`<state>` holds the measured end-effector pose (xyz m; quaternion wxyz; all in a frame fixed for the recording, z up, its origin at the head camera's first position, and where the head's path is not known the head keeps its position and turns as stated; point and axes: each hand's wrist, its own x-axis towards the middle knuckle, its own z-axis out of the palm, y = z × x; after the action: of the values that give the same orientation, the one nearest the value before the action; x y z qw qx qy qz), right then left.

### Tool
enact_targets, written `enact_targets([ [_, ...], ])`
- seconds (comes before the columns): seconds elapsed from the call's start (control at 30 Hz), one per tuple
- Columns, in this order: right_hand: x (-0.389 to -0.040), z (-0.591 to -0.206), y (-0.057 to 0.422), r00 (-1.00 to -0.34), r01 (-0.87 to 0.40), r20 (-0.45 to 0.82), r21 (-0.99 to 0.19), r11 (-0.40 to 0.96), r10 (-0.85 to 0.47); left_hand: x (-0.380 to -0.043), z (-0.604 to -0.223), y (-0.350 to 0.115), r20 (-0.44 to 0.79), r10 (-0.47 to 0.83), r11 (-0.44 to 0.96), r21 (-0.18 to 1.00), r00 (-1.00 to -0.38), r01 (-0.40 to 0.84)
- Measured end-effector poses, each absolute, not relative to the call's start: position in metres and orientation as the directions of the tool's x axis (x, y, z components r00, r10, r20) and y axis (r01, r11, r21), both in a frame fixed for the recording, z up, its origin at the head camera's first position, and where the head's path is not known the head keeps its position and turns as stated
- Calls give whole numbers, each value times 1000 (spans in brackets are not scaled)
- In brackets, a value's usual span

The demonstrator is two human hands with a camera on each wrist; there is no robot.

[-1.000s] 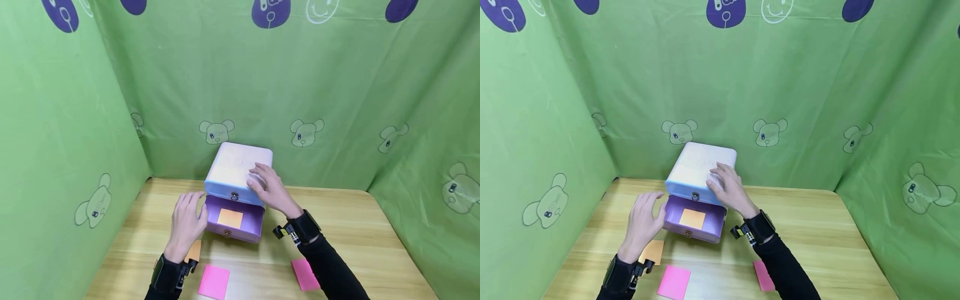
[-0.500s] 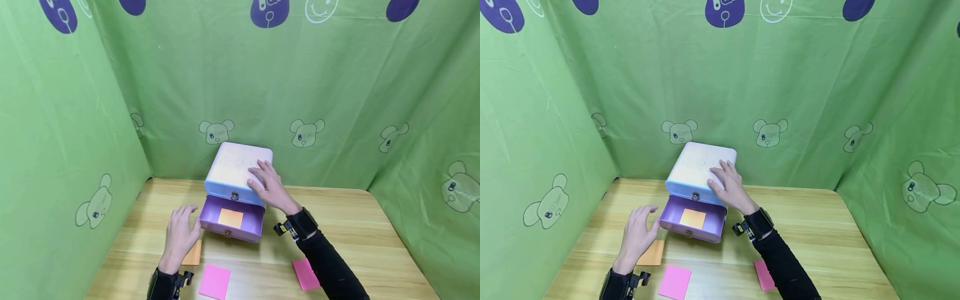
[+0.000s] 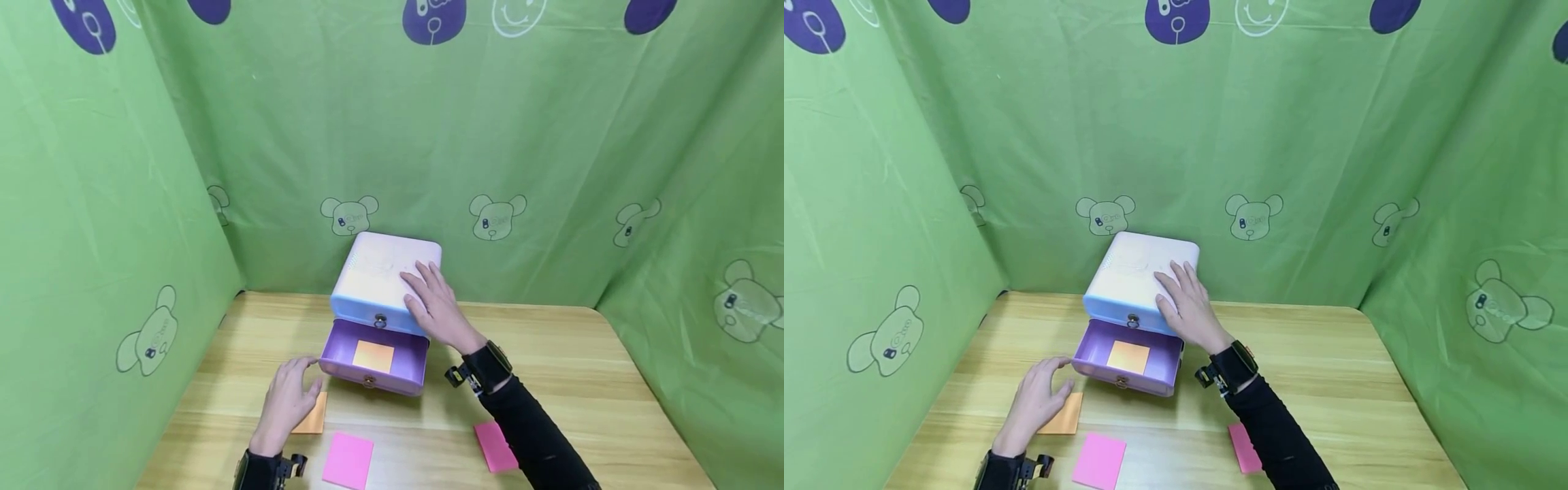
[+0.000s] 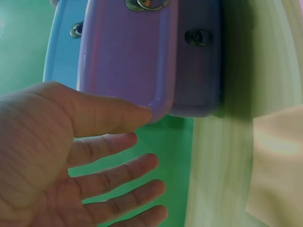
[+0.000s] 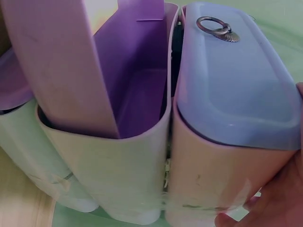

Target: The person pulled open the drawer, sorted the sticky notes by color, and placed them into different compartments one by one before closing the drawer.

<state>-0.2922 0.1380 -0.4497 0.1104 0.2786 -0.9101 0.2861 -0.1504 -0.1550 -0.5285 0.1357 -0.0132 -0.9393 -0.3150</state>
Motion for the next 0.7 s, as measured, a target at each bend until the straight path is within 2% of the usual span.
enact_targets([
  [0.3,-293,-452,138,-827,-559,356,-442,702,-434,-148,-536,-165,145,-24,803,592,-989,67],
  [0.7,-295,-455,139,-822,-565,369,-438,699,-433,-136,-547,-178,-51,56,857,514,-997,22],
])
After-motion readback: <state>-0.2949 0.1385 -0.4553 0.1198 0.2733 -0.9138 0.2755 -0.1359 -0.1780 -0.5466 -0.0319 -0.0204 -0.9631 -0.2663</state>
